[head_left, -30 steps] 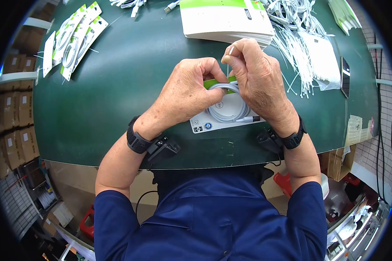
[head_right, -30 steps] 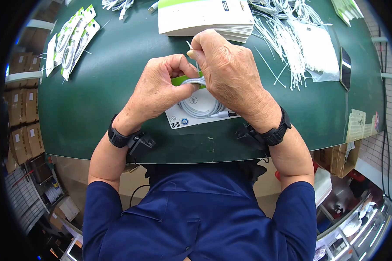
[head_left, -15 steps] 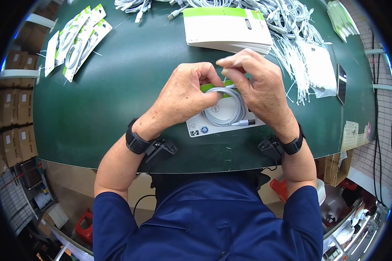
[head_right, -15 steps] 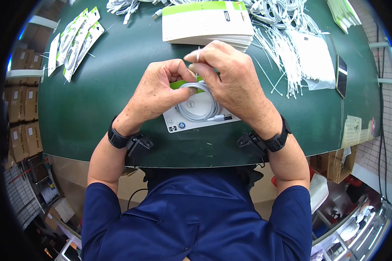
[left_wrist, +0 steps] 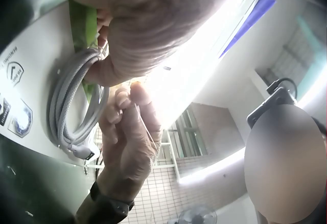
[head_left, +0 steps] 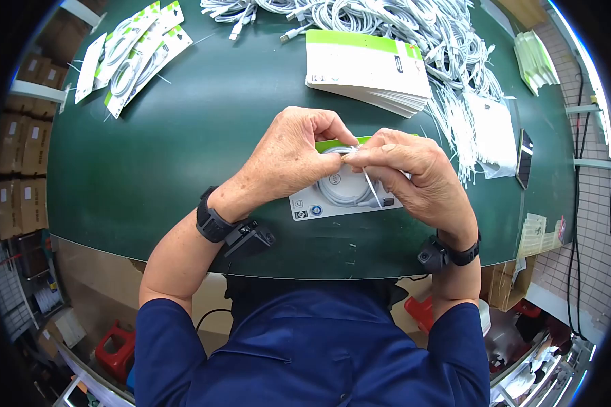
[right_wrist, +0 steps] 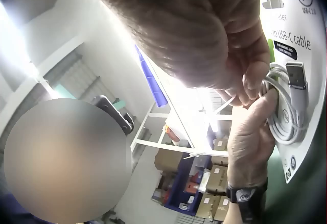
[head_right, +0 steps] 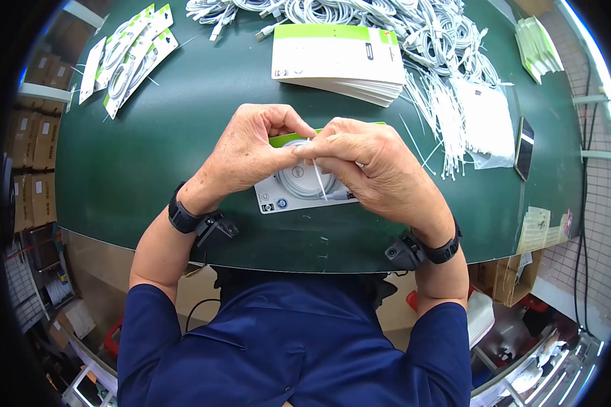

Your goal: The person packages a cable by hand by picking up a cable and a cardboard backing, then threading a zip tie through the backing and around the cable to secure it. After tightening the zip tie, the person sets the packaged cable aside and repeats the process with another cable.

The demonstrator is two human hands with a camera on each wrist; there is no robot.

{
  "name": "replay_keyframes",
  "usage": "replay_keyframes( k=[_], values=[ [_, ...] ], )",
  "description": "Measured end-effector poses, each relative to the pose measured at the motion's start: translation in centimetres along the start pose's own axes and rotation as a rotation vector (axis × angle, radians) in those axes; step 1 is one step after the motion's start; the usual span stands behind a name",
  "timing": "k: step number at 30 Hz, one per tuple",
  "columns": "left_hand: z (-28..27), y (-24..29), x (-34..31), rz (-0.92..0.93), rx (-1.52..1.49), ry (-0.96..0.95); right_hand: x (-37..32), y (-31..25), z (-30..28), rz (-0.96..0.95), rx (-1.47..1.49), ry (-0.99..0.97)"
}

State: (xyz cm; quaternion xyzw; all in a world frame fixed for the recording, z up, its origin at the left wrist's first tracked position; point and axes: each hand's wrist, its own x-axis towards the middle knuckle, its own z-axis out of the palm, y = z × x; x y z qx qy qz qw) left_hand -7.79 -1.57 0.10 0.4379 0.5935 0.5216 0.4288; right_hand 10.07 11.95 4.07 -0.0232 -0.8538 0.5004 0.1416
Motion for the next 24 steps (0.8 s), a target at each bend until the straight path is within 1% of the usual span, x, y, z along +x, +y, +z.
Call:
replay_keyframes(
  k=[1, 4, 7, 10, 13, 16, 19, 20, 24],
  values=[
    [-0.1, 0.0, 0.0, 0.011, 0.002, 0.002, 0.0, -0.2, -0.2, 0.021, 0.032, -0.02],
    [-0.1, 0.0, 0.0, 0.04, 0.006, 0.009, -0.2, -0.9, -0.3, 0.163, 0.097, -0.035],
    [-0.1, 0.3, 0.0, 0.056, 0.01, 0.016, -0.1, -1.6, -0.2, 0.195, 0.067, 0.009],
    [-0.3, 0.3, -0.1, 0.06, 0.013, 0.022, 0.0, -1.1, -0.1, 0.076, -0.093, 0.078],
    [-0.5, 0.5, -0.1, 0.037, 0.012, 0.012, 0.0, -0.9, 0.6, -0.014, -0.202, 0.187],
    [-0.9, 1.1, -0.2, 0.002, 0.023, -0.015, 0.0, -0.6, 1.4, -0.182, -0.309, 0.303],
    [-1.2, 1.5, -0.3, -0.005, -0.015, -0.014, 0.0, 0.0, 1.7, -0.348, -0.395, 0.357],
    [-1.3, 1.7, -0.4, 0.004, -0.014, -0.01, 0.3, 0.1, 1.8, -0.433, -0.429, 0.366],
    [-1.7, 2.4, -0.6, 0.01, -0.031, -0.019, -0.1, -0.3, 2.2, -0.448, -0.518, 0.375]
  ],
)
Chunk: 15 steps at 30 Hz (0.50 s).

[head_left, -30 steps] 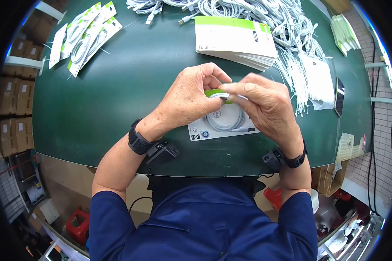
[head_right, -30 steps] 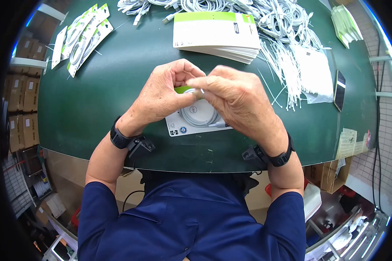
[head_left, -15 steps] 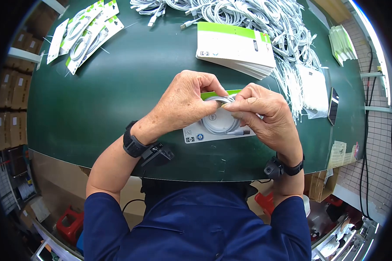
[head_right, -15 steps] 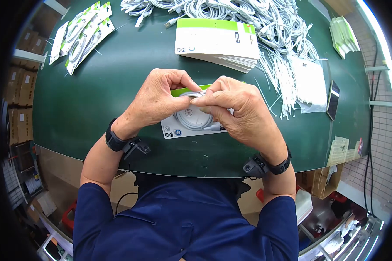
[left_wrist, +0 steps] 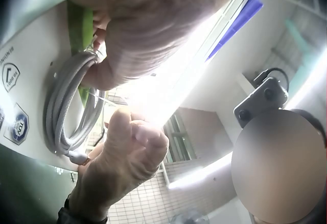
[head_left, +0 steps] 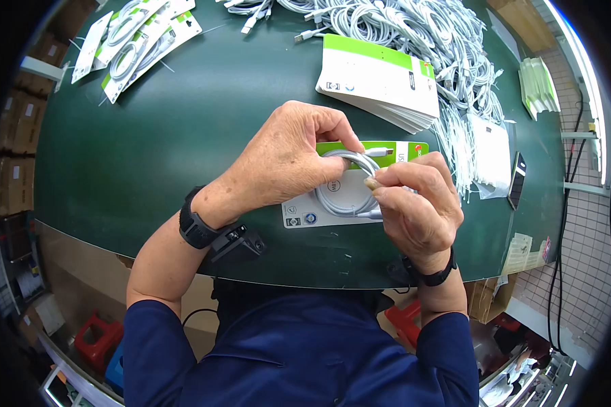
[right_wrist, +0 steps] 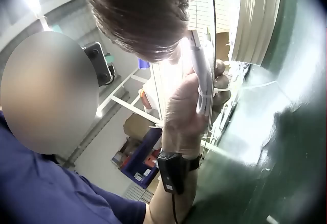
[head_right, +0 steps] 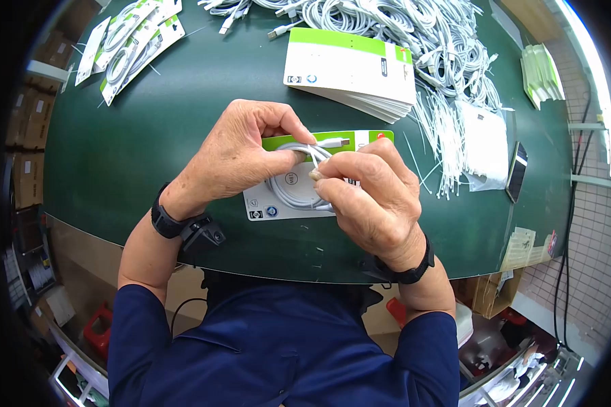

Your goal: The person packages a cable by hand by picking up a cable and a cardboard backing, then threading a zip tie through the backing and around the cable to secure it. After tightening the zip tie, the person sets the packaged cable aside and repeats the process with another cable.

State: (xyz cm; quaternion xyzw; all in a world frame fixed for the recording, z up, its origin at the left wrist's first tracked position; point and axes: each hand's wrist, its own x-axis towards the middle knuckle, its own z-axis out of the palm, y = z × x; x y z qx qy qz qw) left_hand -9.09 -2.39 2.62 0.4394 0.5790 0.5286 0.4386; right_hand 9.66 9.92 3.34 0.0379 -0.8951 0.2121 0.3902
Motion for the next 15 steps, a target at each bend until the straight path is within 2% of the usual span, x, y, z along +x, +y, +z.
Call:
replay_keyframes(
  k=[6, 15],
  values=[
    [-0.16, -0.19, 0.03, -0.012, 0.041, 0.002, -0.06, -0.23, 0.39, 0.055, 0.045, -0.012],
    [-0.21, -0.49, 0.14, 0.015, 0.045, 0.017, -0.44, -0.19, 0.5, -0.008, -0.05, -0.034]
  ],
)
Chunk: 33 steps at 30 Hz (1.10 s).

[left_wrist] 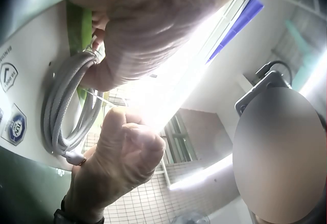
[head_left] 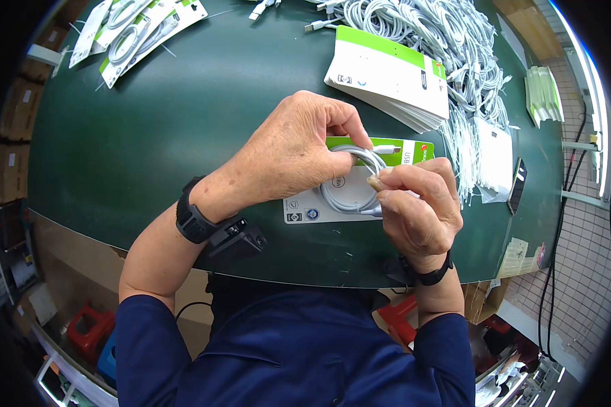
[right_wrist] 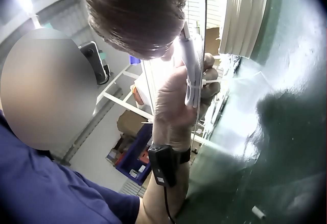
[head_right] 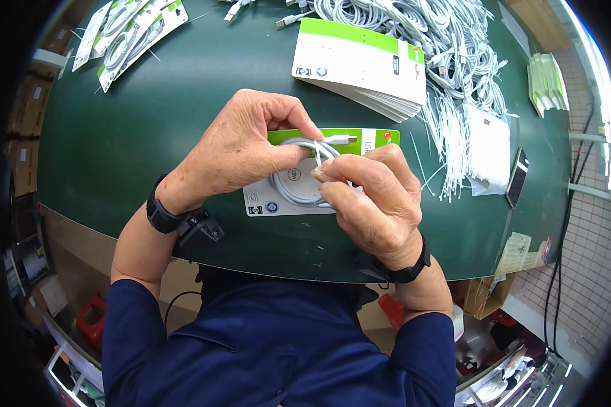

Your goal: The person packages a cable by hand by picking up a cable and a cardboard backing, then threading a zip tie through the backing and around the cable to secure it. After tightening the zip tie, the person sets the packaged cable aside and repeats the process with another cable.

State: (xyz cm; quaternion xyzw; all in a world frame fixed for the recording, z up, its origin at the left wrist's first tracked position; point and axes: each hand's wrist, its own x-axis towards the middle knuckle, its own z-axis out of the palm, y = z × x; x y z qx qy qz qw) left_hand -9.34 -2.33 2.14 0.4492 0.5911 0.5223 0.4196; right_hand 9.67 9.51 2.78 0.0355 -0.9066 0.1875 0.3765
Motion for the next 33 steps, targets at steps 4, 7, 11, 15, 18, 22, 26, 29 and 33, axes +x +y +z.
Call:
replay_keyframes(
  k=[4, 7, 11, 15, 18, 22, 26, 29, 33],
  values=[
    [-0.01, -0.03, 0.0, 0.005, 0.006, -0.001, -0.09, 0.29, 0.3, 0.004, 0.025, 0.008],
    [0.02, -0.11, 0.03, 0.001, 0.003, 0.0, -0.08, 0.36, 0.44, 0.017, 0.034, 0.009],
    [0.01, -0.13, 0.04, -0.001, 0.005, 0.001, -0.17, 0.32, 0.45, 0.02, 0.038, 0.019],
    [0.01, -0.06, 0.06, -0.011, -0.005, -0.003, -0.11, 0.47, 0.68, 0.031, 0.047, 0.035],
    [0.03, -0.3, 0.09, 0.0, -0.006, -0.002, -0.07, 0.6, 0.68, 0.059, 0.048, 0.031],
    [0.06, -0.15, 0.05, -0.02, -0.004, -0.001, 0.06, 0.59, 0.86, 0.049, 0.049, 0.037],
    [0.03, -0.09, 0.08, -0.022, 0.021, 0.0, -0.1, 0.72, 0.96, 0.031, 0.052, 0.047],
    [0.01, -0.07, 0.07, -0.009, 0.03, -0.001, -0.09, 0.8, 0.91, 0.026, 0.052, 0.048],
    [0.08, -0.3, 0.1, -0.007, 0.012, -0.004, -0.06, 0.74, 0.94, 0.037, 0.059, 0.042]
  ],
)
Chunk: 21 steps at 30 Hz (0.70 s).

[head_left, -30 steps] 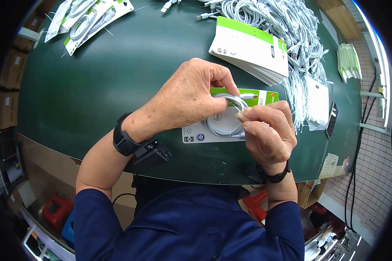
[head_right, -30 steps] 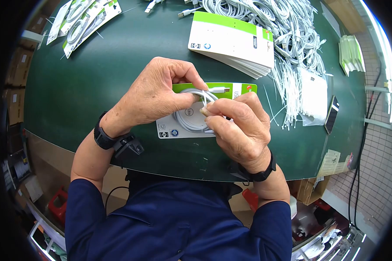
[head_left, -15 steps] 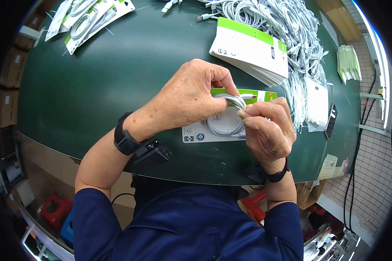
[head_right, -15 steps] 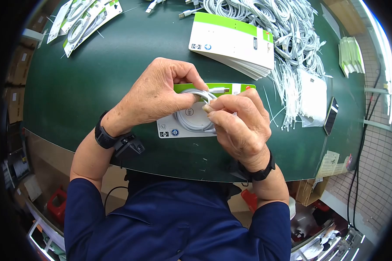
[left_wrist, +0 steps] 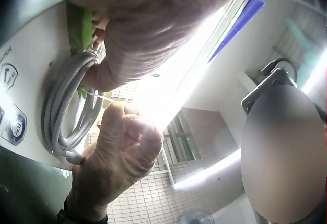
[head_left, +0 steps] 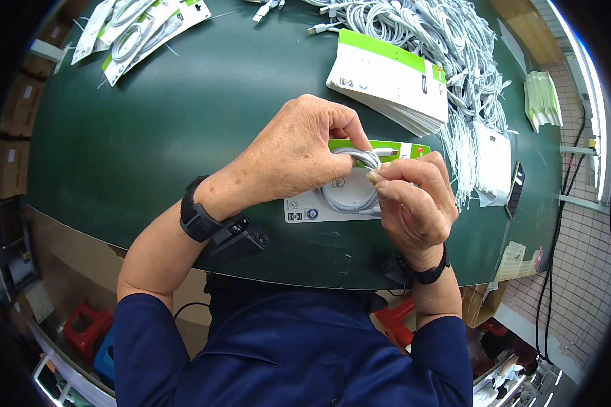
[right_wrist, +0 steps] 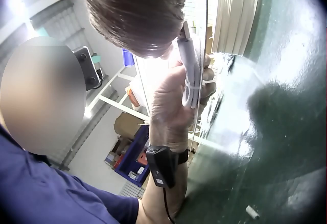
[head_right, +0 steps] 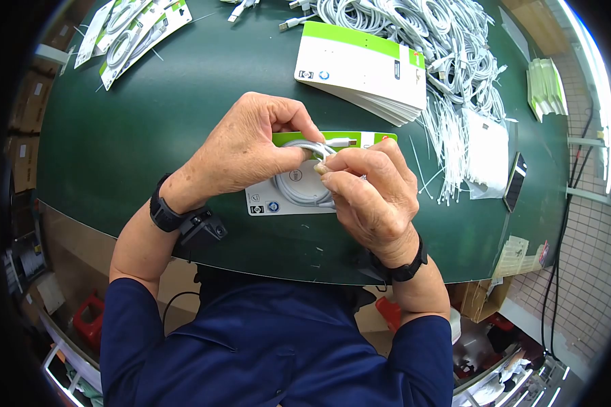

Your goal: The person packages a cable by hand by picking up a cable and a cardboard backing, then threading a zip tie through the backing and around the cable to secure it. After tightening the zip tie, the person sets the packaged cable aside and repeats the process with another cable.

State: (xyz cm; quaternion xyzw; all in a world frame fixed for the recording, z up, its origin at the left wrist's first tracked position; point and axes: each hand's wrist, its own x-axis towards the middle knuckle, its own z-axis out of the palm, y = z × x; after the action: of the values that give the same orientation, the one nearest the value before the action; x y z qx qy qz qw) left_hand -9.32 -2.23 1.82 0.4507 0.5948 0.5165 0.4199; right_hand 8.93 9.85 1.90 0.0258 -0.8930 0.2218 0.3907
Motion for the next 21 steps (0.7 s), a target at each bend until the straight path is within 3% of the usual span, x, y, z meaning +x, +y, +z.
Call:
replay_keyframes(
  k=[21],
  values=[
    [0.04, 0.03, -0.08, -0.022, 0.048, 0.005, -0.18, 0.34, 0.5, -0.012, 0.014, 0.014]
  ],
)
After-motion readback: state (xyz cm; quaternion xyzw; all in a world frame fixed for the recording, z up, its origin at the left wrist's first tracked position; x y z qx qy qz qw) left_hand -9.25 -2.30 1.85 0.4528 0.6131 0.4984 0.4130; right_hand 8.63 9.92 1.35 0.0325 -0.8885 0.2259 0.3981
